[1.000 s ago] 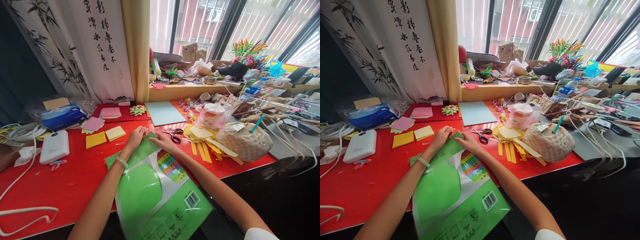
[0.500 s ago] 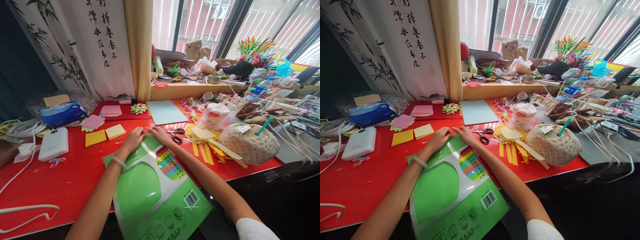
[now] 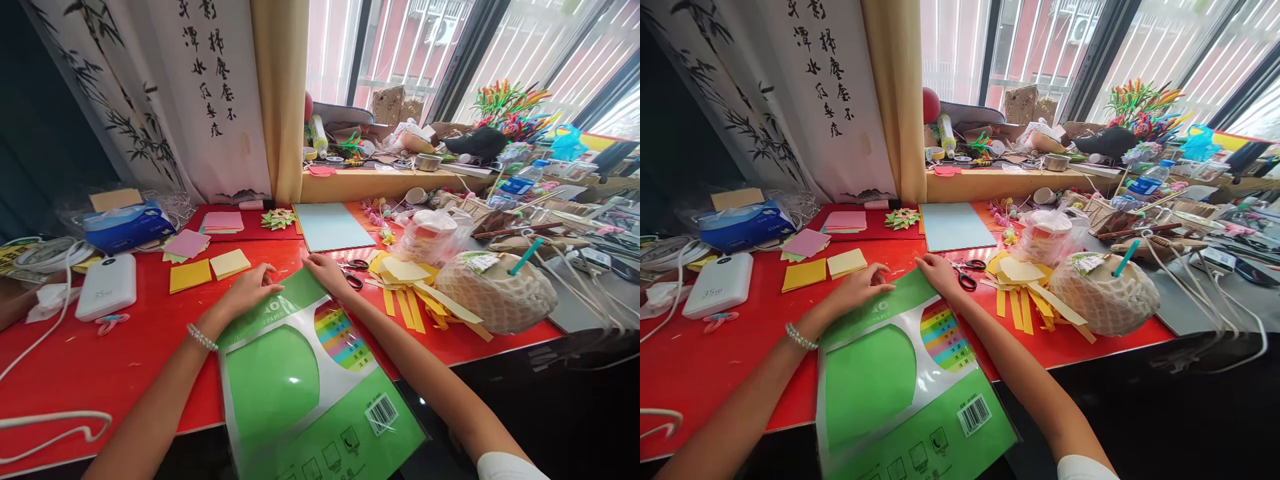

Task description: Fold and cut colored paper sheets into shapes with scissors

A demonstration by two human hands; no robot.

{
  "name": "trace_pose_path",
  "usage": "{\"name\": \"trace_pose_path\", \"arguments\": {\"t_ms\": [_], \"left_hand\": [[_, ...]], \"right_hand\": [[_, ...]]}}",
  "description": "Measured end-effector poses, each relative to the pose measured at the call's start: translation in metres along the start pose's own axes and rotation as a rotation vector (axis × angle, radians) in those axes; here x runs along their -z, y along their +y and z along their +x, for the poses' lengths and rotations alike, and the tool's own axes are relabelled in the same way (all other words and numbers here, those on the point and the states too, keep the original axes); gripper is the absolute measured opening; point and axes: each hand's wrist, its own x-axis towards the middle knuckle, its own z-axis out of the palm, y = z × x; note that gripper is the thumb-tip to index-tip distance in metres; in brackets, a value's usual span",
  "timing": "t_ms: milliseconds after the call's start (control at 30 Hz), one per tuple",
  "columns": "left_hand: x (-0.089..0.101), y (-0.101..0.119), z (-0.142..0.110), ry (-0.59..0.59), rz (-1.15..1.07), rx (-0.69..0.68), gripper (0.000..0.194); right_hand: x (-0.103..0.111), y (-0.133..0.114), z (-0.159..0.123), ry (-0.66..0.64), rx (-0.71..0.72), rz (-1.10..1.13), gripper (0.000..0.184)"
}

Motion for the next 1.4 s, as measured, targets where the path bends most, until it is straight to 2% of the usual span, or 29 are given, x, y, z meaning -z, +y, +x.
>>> {"name": "trace_pose_path", "arguments": {"t_ms": [100,200,300,367,400,433,500,567,633,700,800,867,900,967,1000,1033,1067,1100,1133,1167,1200,1300,1400], "left_hand": [[-0.009,0.003,-0.004,0.085,0.068,-0.059,0.021],[-0.005,0.001,0.006,0.051,0.014,-0.039,0.02],[0.011,-0.009,0.016,-0.115,-0.158,0.022,0.031],[0.022,-0.017,0.015,-0.26,-0.295,0.082,0.038],[0.027,-0.02,0.011,-0.296,-0.3,0.091,0.038],[0.03,-0.022,0.005,-0.282,-0.244,0.077,0.038],[0.032,-0.021,-0.009,-0.168,-0.061,0.016,0.043],[0.031,-0.017,-0.02,-0.114,0.053,-0.049,0.032],[0.029,-0.013,-0.024,-0.117,0.084,-0.09,0.024],[0.03,-0.015,-0.02,-0.127,0.018,-0.024,0.025],[0.039,-0.026,-0.01,-0.182,-0.198,0.174,0.031],[0.049,-0.033,-0.008,-0.167,-0.22,0.208,0.035],[0.053,-0.034,-0.009,-0.091,-0.151,0.185,0.035],[0.059,-0.031,-0.016,0.185,0.086,0.07,0.035],[0.058,-0.025,-0.021,0.331,0.212,-0.024,0.034],[0.055,-0.019,-0.025,0.418,0.312,-0.137,0.033],[0.049,-0.011,-0.029,0.428,0.383,-0.257,0.032],[0.041,-0.003,-0.033,0.375,0.458,-0.368,0.032],[0.031,0.004,-0.035,0.265,0.549,-0.457,0.032],[0.02,0.009,-0.037,0.182,0.648,-0.481,0.031],[0.009,0.014,-0.037,0.161,0.73,-0.448,0.03],[-0.013,0.018,-0.036,0.2,0.84,-0.3,0.026],[-0.018,0.018,-0.036,0.228,0.863,-0.256,0.026]], "right_hand": [[-0.003,0.004,-0.002,0.005,0.056,-0.009,0.028],[-0.007,0.007,0.0,0.029,0.038,0.004,0.031],[-0.008,0.009,0.004,0.039,-0.02,0.062,0.034],[-0.008,0.009,0.006,0.045,-0.034,0.082,0.034],[-0.008,0.009,0.006,0.048,-0.04,0.091,0.033],[-0.007,0.009,0.006,0.049,-0.045,0.101,0.033],[-0.007,0.008,0.005,0.05,-0.054,0.117,0.033],[-0.006,0.008,0.004,0.05,-0.06,0.125,0.033],[-0.006,0.007,0.003,0.057,-0.057,0.133,0.033],[-0.007,0.007,0.003,0.066,-0.055,0.146,0.034],[-0.008,0.007,0.004,0.069,-0.051,0.152,0.034],[-0.009,0.008,0.004,0.069,-0.046,0.14,0.032],[-0.009,0.009,0.005,0.071,-0.043,0.133,0.032],[-0.009,0.009,0.005,0.072,-0.039,0.119,0.032],[-0.009,0.009,0.005,0.071,-0.038,0.113,0.032],[-0.009,0.009,0.005,0.071,-0.04,0.106,0.032],[-0.009,0.009,0.005,0.07,-0.046,0.103,0.032],[-0.008,0.008,0.005,0.068,-0.052,0.102,0.031],[-0.008,0.008,0.005,0.066,-0.057,0.103,0.03],[-0.008,0.008,0.004,0.064,-0.06,0.104,0.03],[-0.008,0.008,0.004,0.063,-0.059,0.102,0.03],[-0.009,0.008,0.004,0.078,-0.027,0.092,0.032],[-0.01,0.009,0.003,0.107,0.01,0.089,0.033]]}}
